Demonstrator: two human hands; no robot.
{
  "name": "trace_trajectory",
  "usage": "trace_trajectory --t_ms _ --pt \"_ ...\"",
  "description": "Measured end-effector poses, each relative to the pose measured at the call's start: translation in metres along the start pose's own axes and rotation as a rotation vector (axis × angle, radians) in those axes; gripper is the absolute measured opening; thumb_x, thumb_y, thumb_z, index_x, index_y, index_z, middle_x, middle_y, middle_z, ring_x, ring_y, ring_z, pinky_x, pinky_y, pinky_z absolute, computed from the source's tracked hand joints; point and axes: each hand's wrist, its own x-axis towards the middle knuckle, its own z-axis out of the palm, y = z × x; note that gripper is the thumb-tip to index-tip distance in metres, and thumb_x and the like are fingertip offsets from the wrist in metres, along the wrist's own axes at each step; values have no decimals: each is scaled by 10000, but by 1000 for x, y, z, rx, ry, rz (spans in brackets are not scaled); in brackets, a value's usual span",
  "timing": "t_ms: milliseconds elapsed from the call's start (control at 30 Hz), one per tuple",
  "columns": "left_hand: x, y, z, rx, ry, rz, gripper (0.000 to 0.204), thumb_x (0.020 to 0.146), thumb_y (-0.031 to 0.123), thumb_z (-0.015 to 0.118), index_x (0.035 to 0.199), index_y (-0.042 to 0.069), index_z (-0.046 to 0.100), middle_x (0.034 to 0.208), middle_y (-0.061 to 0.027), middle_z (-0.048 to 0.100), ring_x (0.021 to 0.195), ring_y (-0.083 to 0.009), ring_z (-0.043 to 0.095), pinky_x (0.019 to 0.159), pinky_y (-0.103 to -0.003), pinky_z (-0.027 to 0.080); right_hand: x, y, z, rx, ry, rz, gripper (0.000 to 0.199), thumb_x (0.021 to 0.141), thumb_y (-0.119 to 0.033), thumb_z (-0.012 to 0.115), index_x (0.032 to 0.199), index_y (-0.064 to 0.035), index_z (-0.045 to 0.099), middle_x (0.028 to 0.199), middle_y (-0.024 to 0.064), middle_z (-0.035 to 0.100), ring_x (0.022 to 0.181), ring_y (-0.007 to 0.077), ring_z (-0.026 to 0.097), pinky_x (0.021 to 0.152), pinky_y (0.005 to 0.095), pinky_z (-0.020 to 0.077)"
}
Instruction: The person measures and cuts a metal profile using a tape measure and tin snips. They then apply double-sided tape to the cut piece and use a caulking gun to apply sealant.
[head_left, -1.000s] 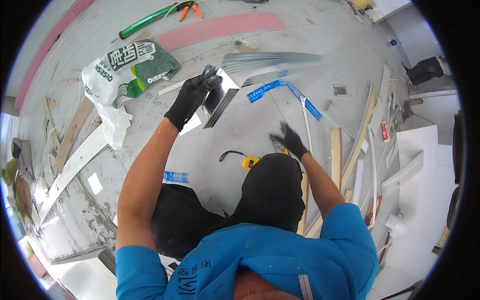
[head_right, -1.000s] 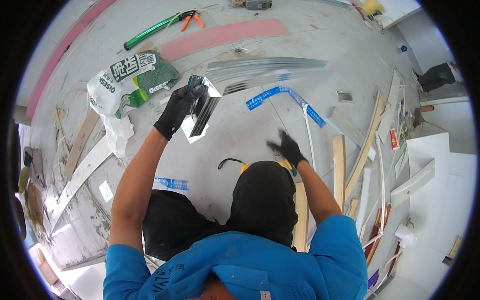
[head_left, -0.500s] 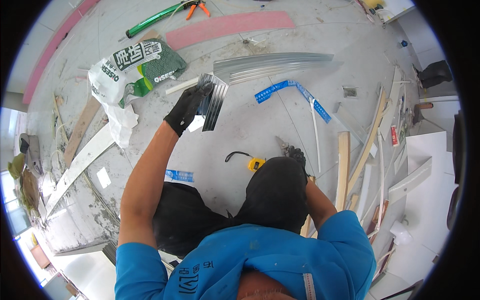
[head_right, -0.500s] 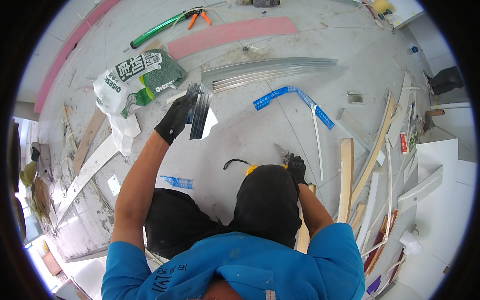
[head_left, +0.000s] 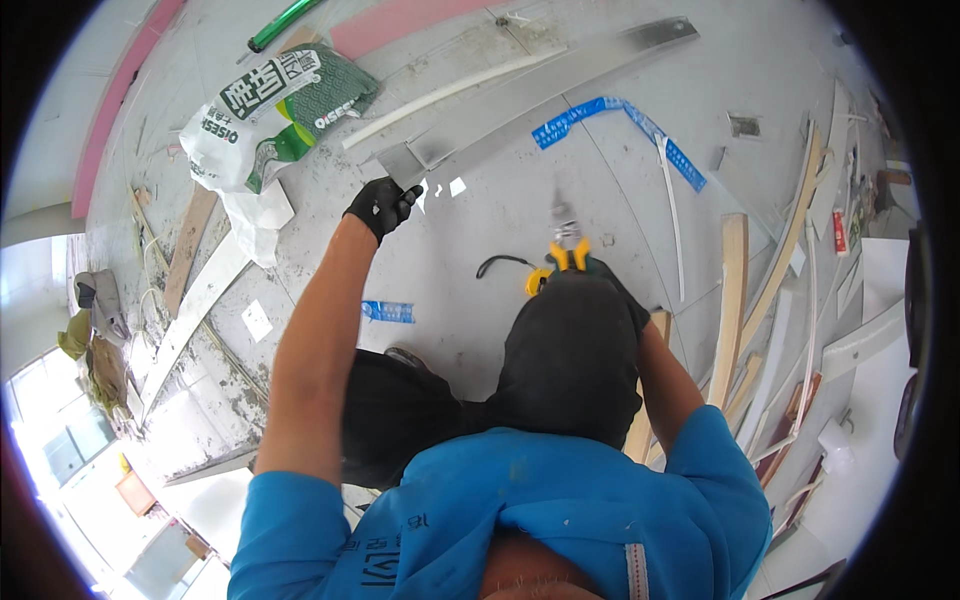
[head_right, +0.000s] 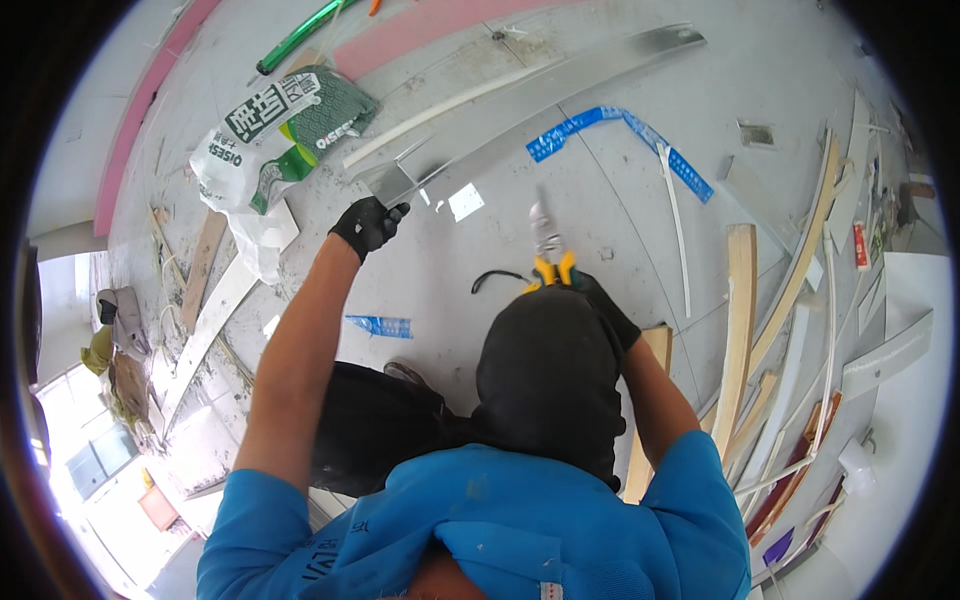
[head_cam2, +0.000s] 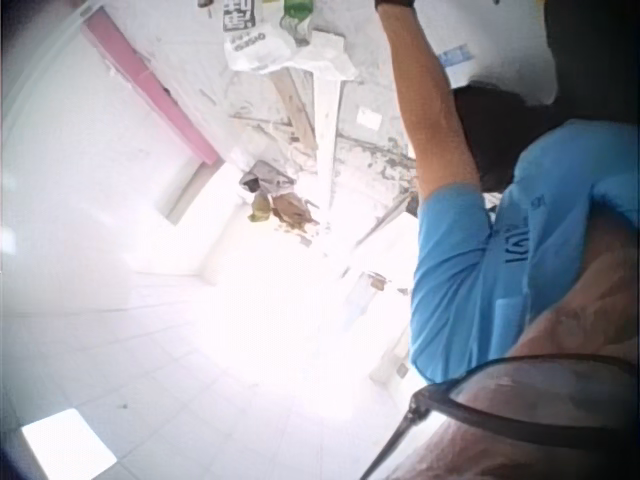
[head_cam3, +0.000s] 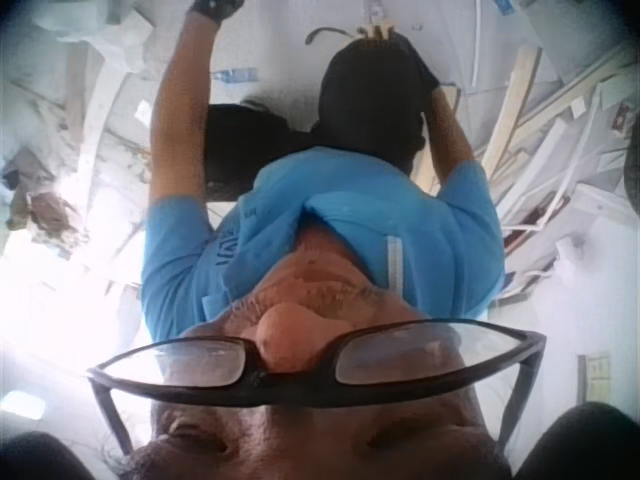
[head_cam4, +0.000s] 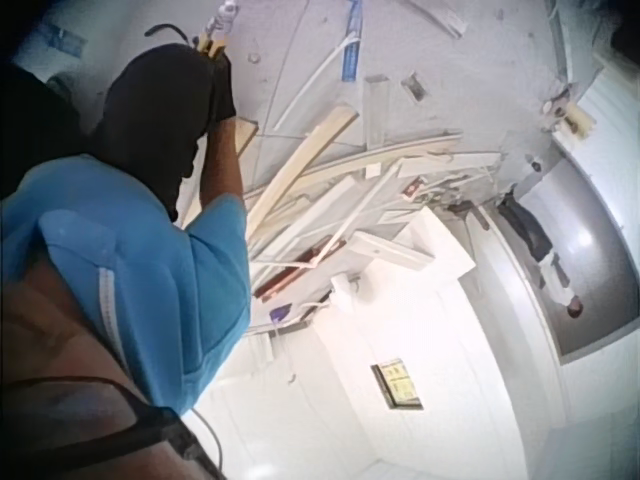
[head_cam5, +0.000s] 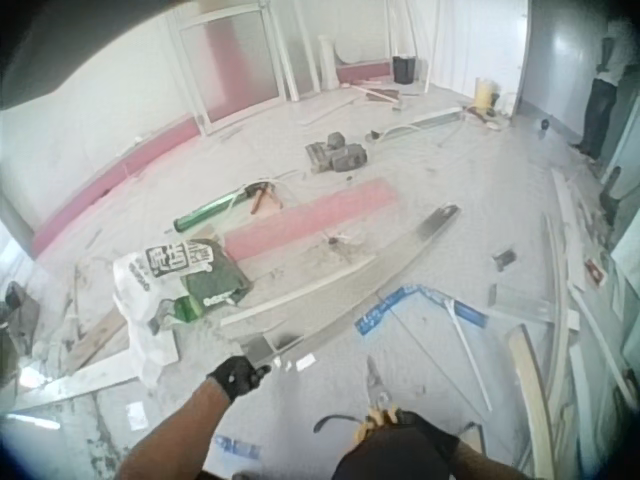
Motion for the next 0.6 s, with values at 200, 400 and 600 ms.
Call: trace_trajectory --t_ms 200,400,600 --pt "49 -87 -32 -207 -232 136 343 1046 274 428 1276 43 531 1088 -102 627 898 -171 611 707 -250 545 33 7 7 -146 -19 -3 323 969 -245 654 1192 -19 598 948 35 640 859 117 613 791 281 513" --pt "14 -112 -9 -673 240 53 545 1034 456 414 1306 -7 505 1235 -166 614 1113 -277 612 925 -375 540 41 -24 20 -296 65 -119 254 941 -204 682 1104 -19 621 871 34 627 781 100 582 696 276 484" --pt "-72 -145 152 386 -125 151 405 992 448 557 1162 81 568 980 -78 669 891 -158 663 719 -313 550 54 -10 29 -217 -14 -199 266 958 -226 662 1105 -10 613 824 38 636 723 108 603 685 285 500"
